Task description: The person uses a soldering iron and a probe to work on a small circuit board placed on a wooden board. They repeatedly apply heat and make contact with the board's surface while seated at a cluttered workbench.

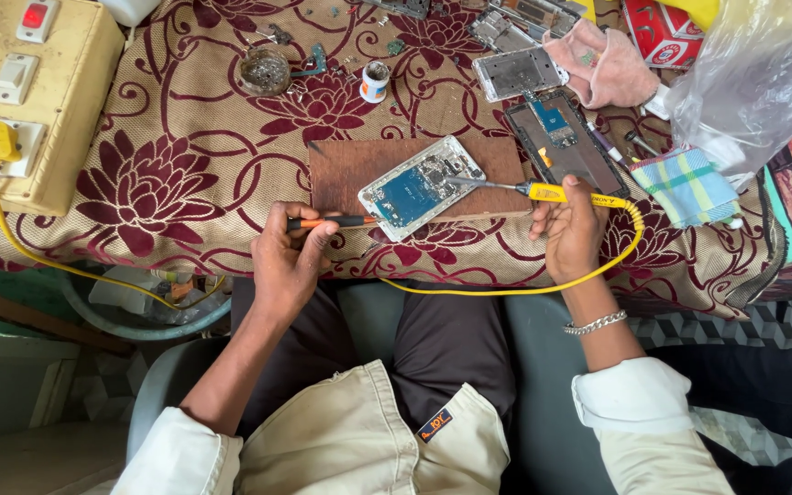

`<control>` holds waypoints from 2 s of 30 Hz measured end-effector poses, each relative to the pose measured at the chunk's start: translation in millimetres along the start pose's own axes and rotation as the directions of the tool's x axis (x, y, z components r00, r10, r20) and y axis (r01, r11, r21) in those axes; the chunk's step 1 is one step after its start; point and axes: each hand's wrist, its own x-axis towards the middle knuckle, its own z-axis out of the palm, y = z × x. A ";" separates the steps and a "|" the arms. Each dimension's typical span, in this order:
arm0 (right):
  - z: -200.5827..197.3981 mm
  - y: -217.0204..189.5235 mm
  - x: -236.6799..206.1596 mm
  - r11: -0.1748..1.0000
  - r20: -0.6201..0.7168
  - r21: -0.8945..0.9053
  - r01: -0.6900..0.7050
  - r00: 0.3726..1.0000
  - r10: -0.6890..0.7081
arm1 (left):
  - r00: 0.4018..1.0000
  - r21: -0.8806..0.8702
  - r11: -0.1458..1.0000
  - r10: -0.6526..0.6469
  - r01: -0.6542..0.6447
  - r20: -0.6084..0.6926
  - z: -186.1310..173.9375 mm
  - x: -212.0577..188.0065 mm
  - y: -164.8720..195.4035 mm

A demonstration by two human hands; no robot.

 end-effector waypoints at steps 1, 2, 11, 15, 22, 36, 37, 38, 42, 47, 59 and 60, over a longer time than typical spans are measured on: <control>0.1 -1.2 0.3 1.000 -0.005 -0.002 -0.011 1.000 0.011 | 1.000 -0.002 1.000 -0.003 0.003 -0.001 0.2 0.2 -0.1; 0.1 -2.1 0.6 1.000 -0.009 -0.005 -0.023 1.000 0.023 | 1.000 -0.003 1.000 -0.006 0.006 -0.003 0.3 -0.1 -0.2; -1.9 2.3 1.6 1.000 0.028 -0.015 -0.006 1.000 0.006 | 1.000 -0.017 1.000 0.004 -0.004 -0.008 -0.2 -1.0 -1.2; -4.6 4.5 1.9 1.000 0.026 -0.010 0.000 1.000 0.000 | 1.000 -0.020 1.000 -0.002 0.002 -0.007 -0.3 -1.0 -1.6; -7.3 5.3 3.8 1.000 0.042 0.003 -0.010 0.999 0.010 | 1.000 -0.005 1.000 -0.012 0.012 -0.012 0.1 -0.5 -0.4; -5.3 2.9 1.1 0.999 0.021 -0.014 -0.032 0.999 0.032 | 1.000 0.017 1.000 -0.005 0.005 -0.016 -0.2 -0.4 1.2; -5.4 3.0 1.3 0.999 0.017 -0.009 -0.035 0.999 0.035 | 1.000 0.012 1.000 -0.003 0.003 -0.015 -0.2 -0.5 1.1; -5.5 3.1 1.4 0.999 0.013 -0.006 -0.037 0.999 0.037 | 1.000 0.006 1.000 -0.001 0.001 -0.014 -0.1 -0.6 1.1; -4.8 2.5 1.6 0.999 -0.010 -0.003 -0.048 0.999 0.048 | 1.000 0.017 1.000 -0.015 0.015 -0.013 0.0 -1.2 1.2; -2.6 2.2 1.8 0.998 0.008 -0.055 -0.034 0.999 0.034 | 1.000 -0.020 1.000 0.003 -0.003 -0.015 0.9 -1.5 1.6; -1.8 6.6 2.6 1.000 -0.073 -0.012 -0.005 0.997 0.005 | 1.000 -0.006 1.000 -0.015 0.015 -0.012 -0.5 -1.5 2.2; -2.1 6.1 3.2 1.000 -0.076 -0.008 -0.002 0.997 0.001 | 1.000 -0.009 1.000 -0.013 0.013 -0.013 -0.1 -1.2 2.2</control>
